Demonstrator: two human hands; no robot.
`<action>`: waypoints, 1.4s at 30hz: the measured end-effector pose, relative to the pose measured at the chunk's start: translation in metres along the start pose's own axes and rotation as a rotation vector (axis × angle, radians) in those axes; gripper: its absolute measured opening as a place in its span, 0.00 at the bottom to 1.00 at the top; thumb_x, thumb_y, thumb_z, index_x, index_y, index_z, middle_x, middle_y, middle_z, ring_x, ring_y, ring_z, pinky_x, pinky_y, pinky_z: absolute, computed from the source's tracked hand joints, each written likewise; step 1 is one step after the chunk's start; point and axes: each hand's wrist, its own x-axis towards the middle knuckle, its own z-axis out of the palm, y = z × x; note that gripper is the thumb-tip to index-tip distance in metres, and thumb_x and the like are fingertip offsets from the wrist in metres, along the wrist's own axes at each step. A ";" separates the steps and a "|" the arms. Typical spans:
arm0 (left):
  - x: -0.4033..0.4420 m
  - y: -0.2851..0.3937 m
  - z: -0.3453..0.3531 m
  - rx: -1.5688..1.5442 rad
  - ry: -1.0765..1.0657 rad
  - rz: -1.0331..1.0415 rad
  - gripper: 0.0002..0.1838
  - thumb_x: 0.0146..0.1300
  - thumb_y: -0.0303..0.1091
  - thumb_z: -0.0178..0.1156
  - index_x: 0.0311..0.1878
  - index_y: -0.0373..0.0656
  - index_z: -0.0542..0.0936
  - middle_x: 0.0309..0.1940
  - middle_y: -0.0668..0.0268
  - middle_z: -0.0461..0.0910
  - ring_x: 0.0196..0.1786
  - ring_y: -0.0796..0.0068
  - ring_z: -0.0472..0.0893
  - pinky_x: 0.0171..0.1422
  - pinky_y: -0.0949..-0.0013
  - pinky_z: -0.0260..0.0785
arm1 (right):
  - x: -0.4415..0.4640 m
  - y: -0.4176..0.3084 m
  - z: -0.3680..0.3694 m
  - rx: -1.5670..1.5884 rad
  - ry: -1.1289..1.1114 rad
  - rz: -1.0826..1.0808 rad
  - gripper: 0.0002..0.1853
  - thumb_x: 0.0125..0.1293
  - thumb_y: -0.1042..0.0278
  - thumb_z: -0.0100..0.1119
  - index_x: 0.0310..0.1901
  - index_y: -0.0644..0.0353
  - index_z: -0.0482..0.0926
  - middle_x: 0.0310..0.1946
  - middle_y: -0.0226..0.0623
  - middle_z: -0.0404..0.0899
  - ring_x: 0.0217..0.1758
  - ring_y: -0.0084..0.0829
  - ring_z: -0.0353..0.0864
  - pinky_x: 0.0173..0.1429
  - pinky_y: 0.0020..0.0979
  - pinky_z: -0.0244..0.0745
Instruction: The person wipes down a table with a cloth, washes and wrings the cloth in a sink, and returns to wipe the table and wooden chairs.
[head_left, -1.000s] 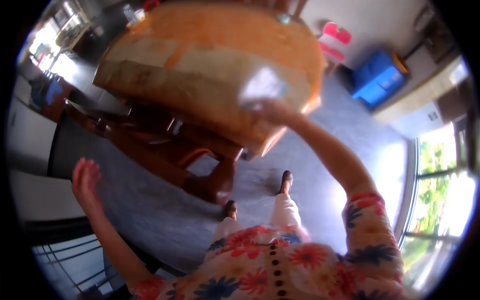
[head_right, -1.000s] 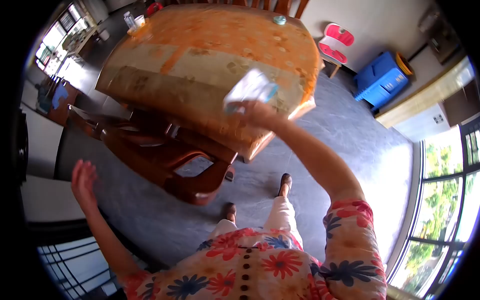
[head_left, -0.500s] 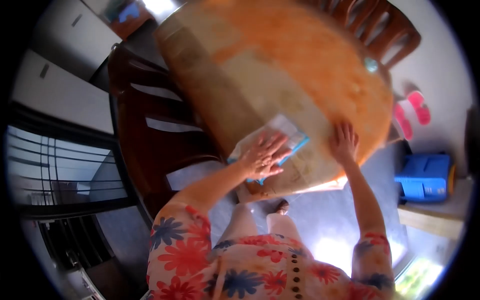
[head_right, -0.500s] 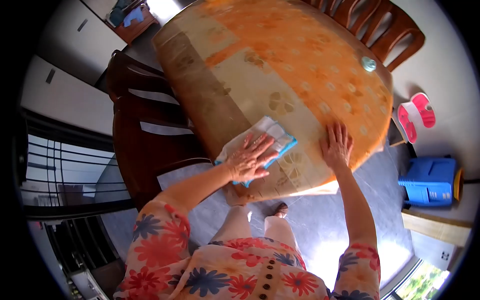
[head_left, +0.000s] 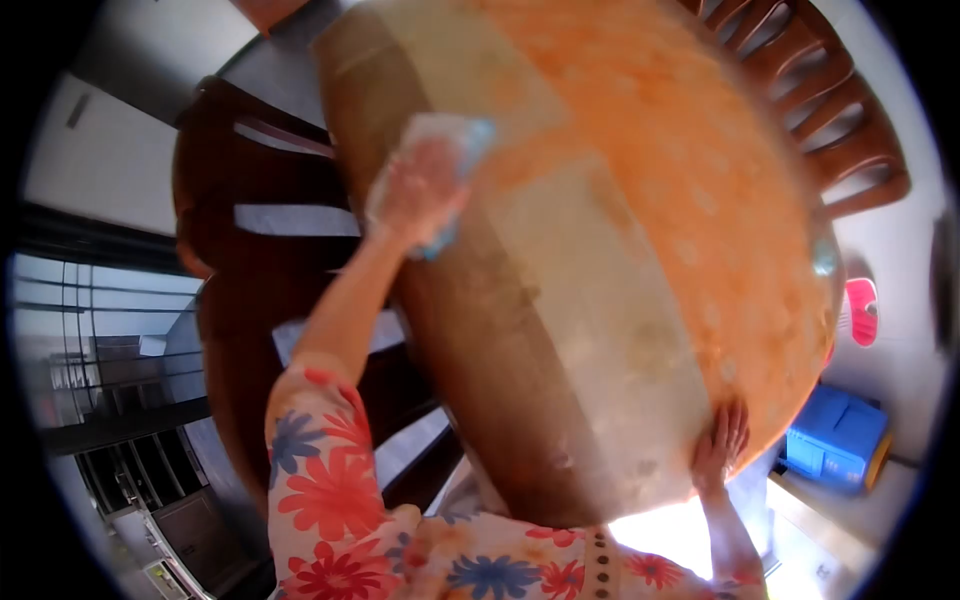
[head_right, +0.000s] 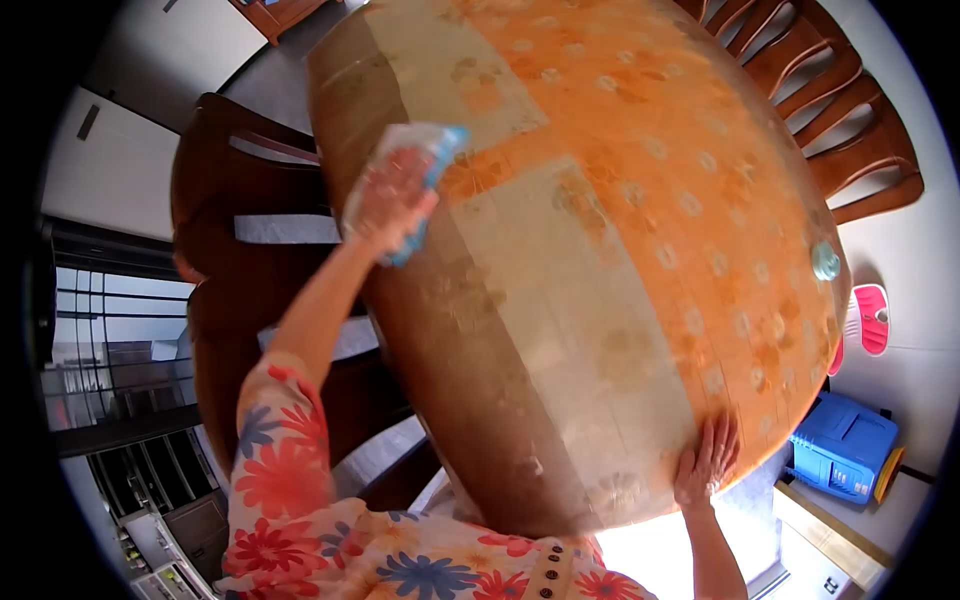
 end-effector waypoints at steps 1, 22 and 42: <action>0.025 -0.035 0.017 -0.026 0.100 -0.079 0.34 0.65 0.58 0.44 0.70 0.54 0.58 0.71 0.61 0.55 0.73 0.57 0.52 0.72 0.42 0.44 | -0.003 0.003 -0.003 -0.005 0.002 -0.005 0.28 0.64 0.65 0.42 0.66 0.62 0.59 0.71 0.47 0.52 0.75 0.49 0.45 0.73 0.51 0.35; 0.029 0.297 -0.019 -0.477 -0.100 0.444 0.36 0.66 0.59 0.38 0.71 0.46 0.54 0.74 0.61 0.43 0.76 0.58 0.39 0.75 0.45 0.27 | 0.000 0.000 0.004 -0.009 -0.010 0.036 0.29 0.61 0.65 0.43 0.65 0.63 0.60 0.70 0.48 0.52 0.75 0.51 0.44 0.73 0.53 0.33; 0.163 0.312 -0.014 -0.262 -0.134 0.523 0.26 0.72 0.49 0.32 0.71 0.58 0.56 0.74 0.68 0.48 0.76 0.64 0.43 0.75 0.46 0.32 | -0.002 -0.003 0.004 0.046 0.045 0.021 0.29 0.57 0.65 0.50 0.61 0.63 0.66 0.68 0.51 0.55 0.73 0.54 0.48 0.72 0.56 0.35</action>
